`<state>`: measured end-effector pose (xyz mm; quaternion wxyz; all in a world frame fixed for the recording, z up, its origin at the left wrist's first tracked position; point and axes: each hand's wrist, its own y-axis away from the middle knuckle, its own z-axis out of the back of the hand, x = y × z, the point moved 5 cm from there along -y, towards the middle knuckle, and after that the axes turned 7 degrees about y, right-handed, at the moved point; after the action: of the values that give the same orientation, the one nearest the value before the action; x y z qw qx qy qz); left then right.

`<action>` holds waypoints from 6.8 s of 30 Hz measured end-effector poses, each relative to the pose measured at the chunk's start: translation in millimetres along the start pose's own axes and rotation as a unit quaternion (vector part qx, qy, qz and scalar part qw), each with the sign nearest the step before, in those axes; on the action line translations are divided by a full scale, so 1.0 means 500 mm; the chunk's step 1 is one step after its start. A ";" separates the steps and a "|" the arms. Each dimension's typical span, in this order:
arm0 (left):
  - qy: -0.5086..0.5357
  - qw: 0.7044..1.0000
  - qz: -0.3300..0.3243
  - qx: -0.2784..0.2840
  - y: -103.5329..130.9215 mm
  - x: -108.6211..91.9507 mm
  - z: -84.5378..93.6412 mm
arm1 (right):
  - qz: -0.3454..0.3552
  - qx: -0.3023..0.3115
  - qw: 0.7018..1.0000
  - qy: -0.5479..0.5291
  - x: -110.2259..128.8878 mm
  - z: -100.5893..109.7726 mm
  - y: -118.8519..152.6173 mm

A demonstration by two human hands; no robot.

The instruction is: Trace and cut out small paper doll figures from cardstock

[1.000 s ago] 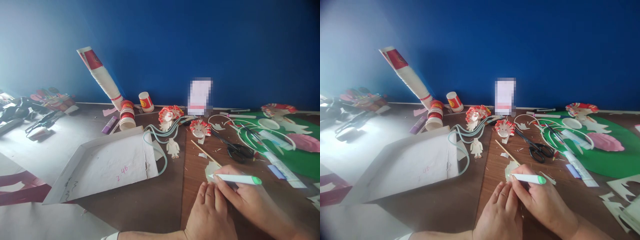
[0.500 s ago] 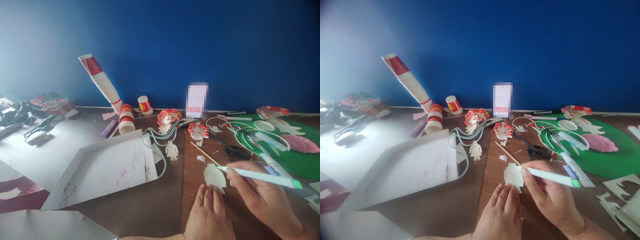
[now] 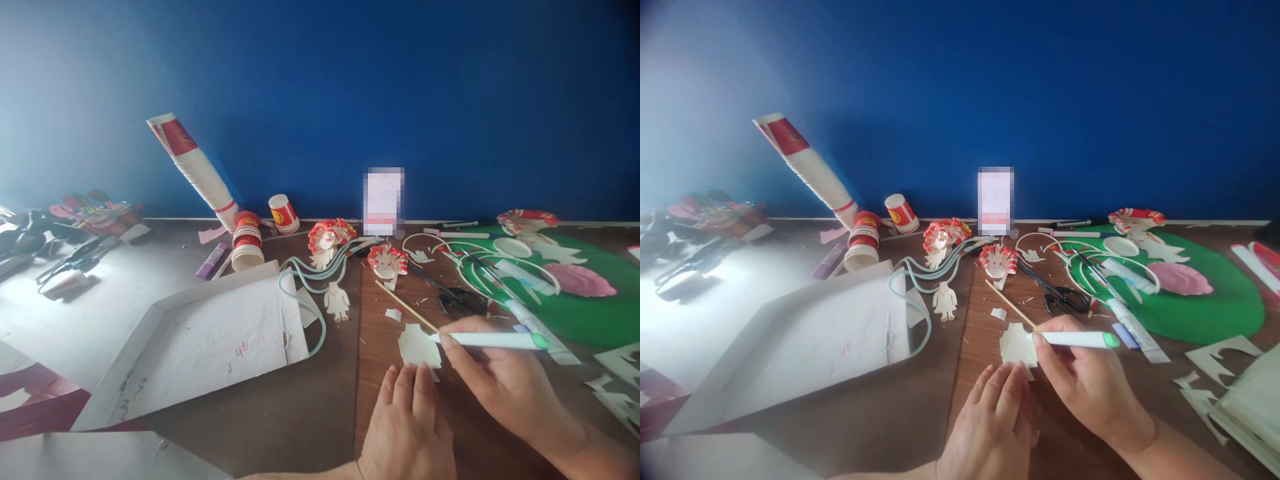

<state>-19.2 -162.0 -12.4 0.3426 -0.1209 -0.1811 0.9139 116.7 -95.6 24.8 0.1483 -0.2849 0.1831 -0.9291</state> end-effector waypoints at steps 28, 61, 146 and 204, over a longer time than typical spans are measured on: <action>0.015 0.994 -0.028 0.100 -0.010 -0.001 0.003 | -0.013 0.073 0.997 0.029 -0.010 -0.024 -0.003; 0.001 0.995 0.000 0.100 -0.009 -0.012 0.016 | -0.037 0.112 0.993 0.033 -0.020 -0.023 -0.017; -0.012 0.985 -0.002 0.173 -0.008 -0.015 0.015 | -0.038 0.136 0.990 0.031 0.001 -0.010 -0.018; 0.076 0.971 0.216 0.064 -0.097 0.113 0.046 | 0.005 -0.040 0.979 0.199 -0.100 0.018 -0.017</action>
<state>-40.6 -95.7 23.0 0.1564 -0.2038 -0.0649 0.9642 160.2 -71.3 11.7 0.1024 -0.0995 0.2470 -0.9584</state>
